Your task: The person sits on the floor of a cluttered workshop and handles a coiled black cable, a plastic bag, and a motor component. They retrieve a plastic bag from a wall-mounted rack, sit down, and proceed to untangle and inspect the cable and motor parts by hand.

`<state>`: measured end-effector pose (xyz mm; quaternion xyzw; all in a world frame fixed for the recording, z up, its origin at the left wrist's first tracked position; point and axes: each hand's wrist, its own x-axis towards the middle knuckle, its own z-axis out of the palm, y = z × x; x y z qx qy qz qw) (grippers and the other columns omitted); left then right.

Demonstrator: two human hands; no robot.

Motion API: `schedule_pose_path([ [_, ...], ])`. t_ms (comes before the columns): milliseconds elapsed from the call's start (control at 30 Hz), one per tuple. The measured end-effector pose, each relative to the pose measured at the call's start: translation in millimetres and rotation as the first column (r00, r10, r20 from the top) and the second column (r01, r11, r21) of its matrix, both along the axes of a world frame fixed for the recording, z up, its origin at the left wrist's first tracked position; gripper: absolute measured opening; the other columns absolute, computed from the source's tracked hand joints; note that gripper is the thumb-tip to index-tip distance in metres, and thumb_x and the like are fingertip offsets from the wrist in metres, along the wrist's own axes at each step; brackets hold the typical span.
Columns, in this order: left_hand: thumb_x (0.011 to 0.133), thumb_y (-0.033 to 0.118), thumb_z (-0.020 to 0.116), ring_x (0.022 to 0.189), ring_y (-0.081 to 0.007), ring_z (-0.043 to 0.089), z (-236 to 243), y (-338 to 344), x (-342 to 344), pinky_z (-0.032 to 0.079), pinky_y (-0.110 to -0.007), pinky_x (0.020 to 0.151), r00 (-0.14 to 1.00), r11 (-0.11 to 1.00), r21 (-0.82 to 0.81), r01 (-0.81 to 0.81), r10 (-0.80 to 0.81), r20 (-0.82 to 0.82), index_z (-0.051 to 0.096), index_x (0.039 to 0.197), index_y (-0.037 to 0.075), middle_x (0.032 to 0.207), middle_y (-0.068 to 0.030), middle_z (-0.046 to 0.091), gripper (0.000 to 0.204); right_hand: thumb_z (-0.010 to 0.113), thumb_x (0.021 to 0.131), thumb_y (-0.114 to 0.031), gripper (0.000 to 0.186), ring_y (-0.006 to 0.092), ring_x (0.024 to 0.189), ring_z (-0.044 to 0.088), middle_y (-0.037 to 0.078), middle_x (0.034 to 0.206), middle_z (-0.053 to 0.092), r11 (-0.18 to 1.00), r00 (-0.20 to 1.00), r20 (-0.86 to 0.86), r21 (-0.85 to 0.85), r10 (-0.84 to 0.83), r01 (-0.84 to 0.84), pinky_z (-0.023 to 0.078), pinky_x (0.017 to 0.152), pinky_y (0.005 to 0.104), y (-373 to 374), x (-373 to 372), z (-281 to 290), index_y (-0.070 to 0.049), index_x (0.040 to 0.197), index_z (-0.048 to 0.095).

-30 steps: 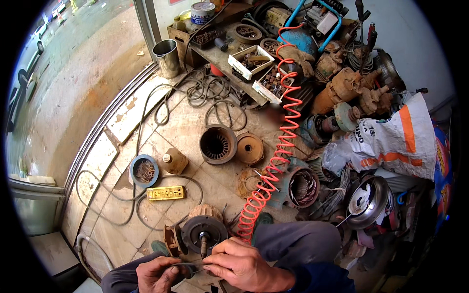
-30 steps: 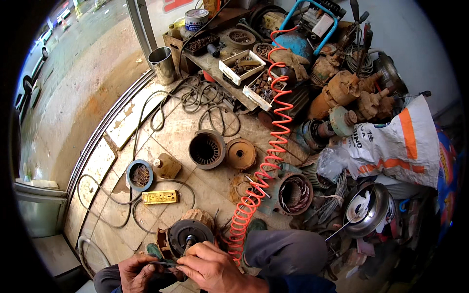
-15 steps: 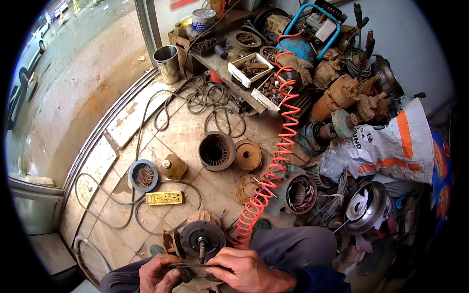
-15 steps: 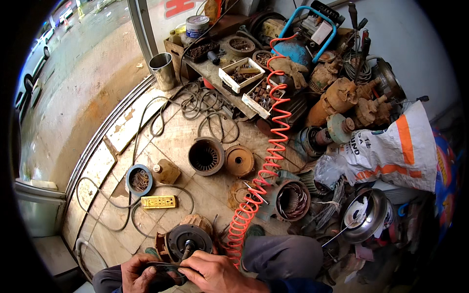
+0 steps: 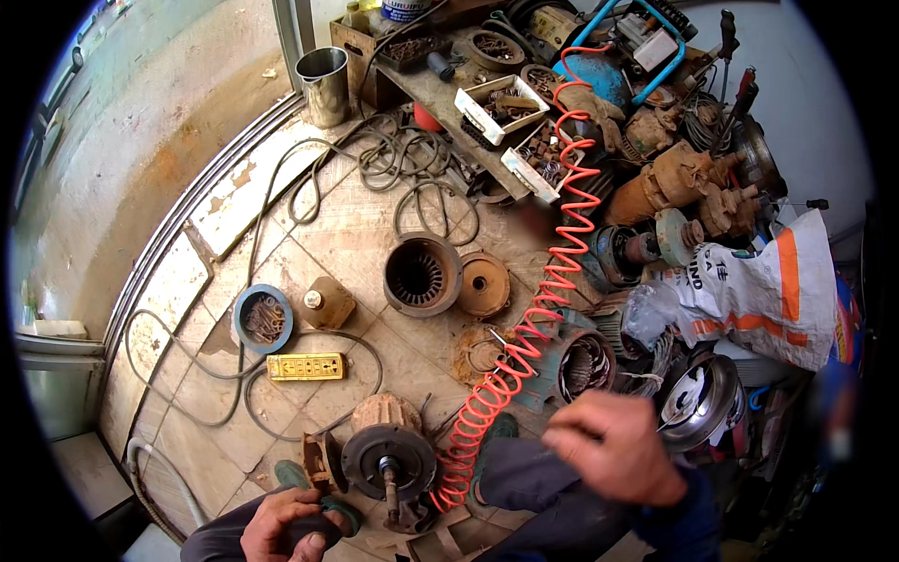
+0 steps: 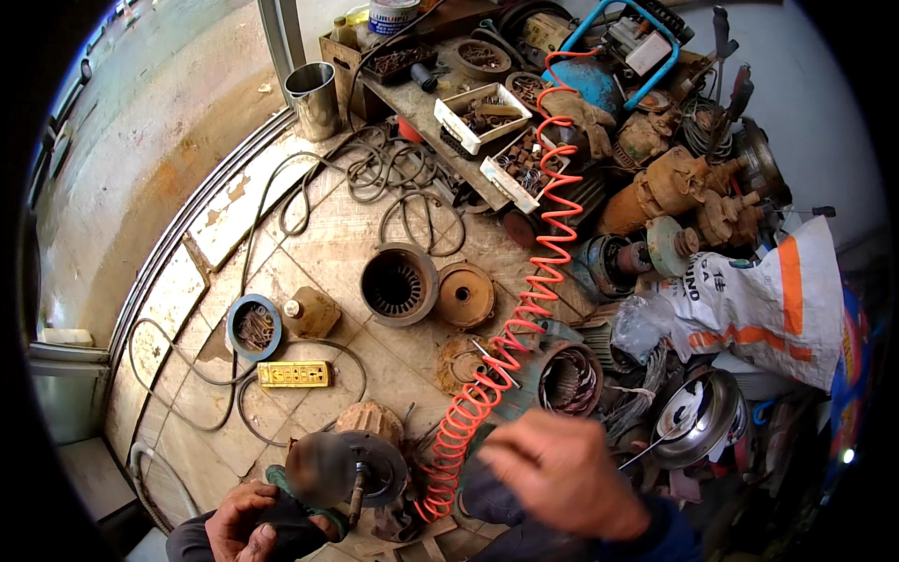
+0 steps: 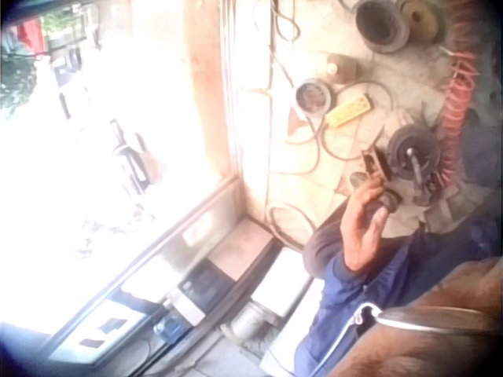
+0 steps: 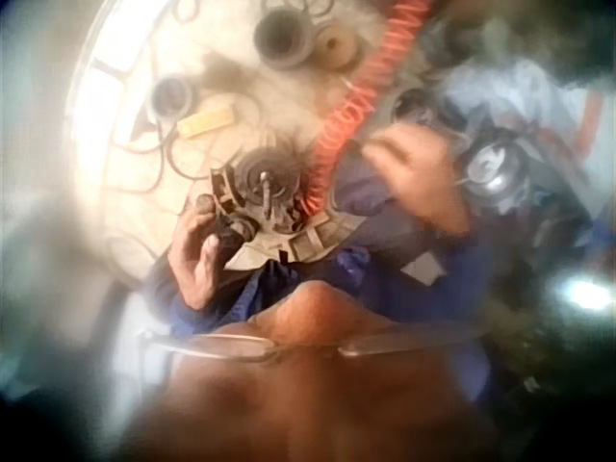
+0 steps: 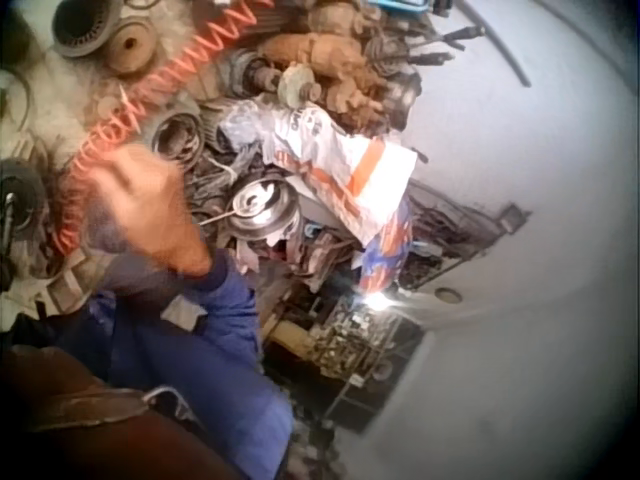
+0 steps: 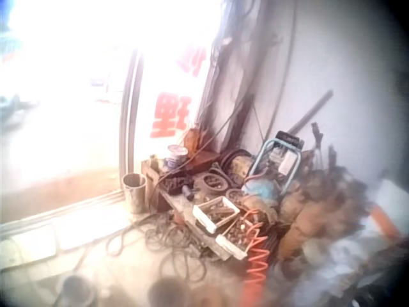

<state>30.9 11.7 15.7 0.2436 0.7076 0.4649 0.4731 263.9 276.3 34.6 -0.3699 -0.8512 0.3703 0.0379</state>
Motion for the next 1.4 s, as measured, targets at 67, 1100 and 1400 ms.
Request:
schedule_pose_path([
  [67, 0.097, 0.013, 0.058, 0.112, -0.0231, 0.057, -1, 4, -5, 0.044, -0.036, 0.099, 0.999, 0.999, -0.002, 0.051, -0.051, -0.008, 0.055, 0.124, -0.007, 0.124, -0.0158, 0.056, 0.033, 0.071, 0.085, -0.013, 0.016, 0.0240, 0.063, 0.064, 0.014, 0.072, 0.064, 0.975, 0.974, 0.106, -0.077, -0.198, 0.207, 0.049, 0.059, 0.0346, 31, 2, -10, 0.002, 0.085, 0.067],
  [1100, 0.094, 0.012, 0.064, 0.111, -0.0227, 0.060, 14, -4, 4, 0.048, -0.034, 0.094, 0.998, 0.998, -0.003, 0.060, -0.060, -0.009, 0.061, 0.116, -0.006, 0.125, -0.0169, 0.060, 0.029, 0.061, 0.084, -0.016, 0.014, 0.0255, 0.069, 0.065, 0.010, 0.074, 0.056, 0.636, 0.606, 0.279, -0.019, 0.745, -0.772, 0.053, 0.057, 0.0363, 7, -112, 97, -0.004, 0.084, 0.052],
  [1400, 0.097, 0.011, 0.060, 0.114, -0.0243, 0.059, 33, -39, 42, 0.048, -0.035, 0.096, 0.991, 0.980, 0.146, 0.134, -0.133, -0.020, 0.057, 0.124, -0.006, 0.131, -0.0164, 0.054, 0.032, 0.060, 0.075, -0.022, 0.018, 0.0199, 0.070, 0.056, 0.005, 0.075, 0.059, 0.555, 0.761, 0.237, 0.560, 0.604, -0.615, 0.043, 0.057, 0.0340, -90, -36, 120, -0.005, 0.079, 0.063],
])
